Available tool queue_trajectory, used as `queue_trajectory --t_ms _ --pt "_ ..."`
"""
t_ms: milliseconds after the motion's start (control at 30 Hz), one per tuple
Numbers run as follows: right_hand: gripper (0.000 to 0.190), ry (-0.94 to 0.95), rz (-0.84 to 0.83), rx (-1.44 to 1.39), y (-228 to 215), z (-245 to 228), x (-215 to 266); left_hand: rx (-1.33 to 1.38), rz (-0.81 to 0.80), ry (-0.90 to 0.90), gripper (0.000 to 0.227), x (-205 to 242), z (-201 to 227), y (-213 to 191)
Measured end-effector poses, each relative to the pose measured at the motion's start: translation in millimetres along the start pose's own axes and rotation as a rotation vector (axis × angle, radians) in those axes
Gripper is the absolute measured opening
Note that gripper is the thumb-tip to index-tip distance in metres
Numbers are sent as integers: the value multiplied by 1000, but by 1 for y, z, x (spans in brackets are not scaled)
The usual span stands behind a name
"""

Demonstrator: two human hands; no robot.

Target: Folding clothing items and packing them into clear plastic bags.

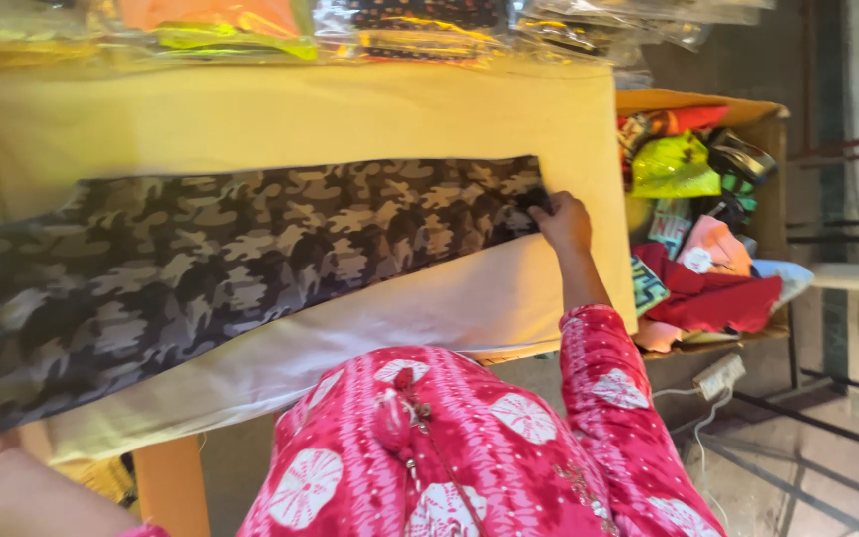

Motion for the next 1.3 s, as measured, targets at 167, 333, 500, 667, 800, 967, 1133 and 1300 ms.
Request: queue_trajectory --t_ms 167,333,500,667,800,967,1133,1300 --pt "50 -137 143 171 35 -20 -27 24 91 246 60 62 -2 38" --pt "44 -161 169 320 48 -28 -47 85 -171 382 58 76 -1 82" --pt "45 66 -41 -140 22 -28 -42 94 -112 376 54 78 -5 83" --pt "38 253 -454 -986 34 -43 -31 51 -124 370 52 73 -6 84" --pt "38 318 -534 -1179 37 -32 -35 -35 -124 467 51 79 -8 94" --pt "39 292 -432 -1279 15 -5 -51 -17 -126 478 50 87 -28 116" --pt "31 127 -374 -1343 -21 51 -74 -186 -388 590 54 125 -86 201" --pt "25 224 -129 -1288 -66 142 -82 -180 -285 482 53 113 -162 206"
Point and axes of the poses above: each hand's wrist, its own x-axis away from the middle knuckle, its own y-axis out of the palm, z = x × y, the point moved 9 cm from there along -x, towards the middle knuckle, and after that the axes turned 10 degrees about x, right-handed, at the moved point
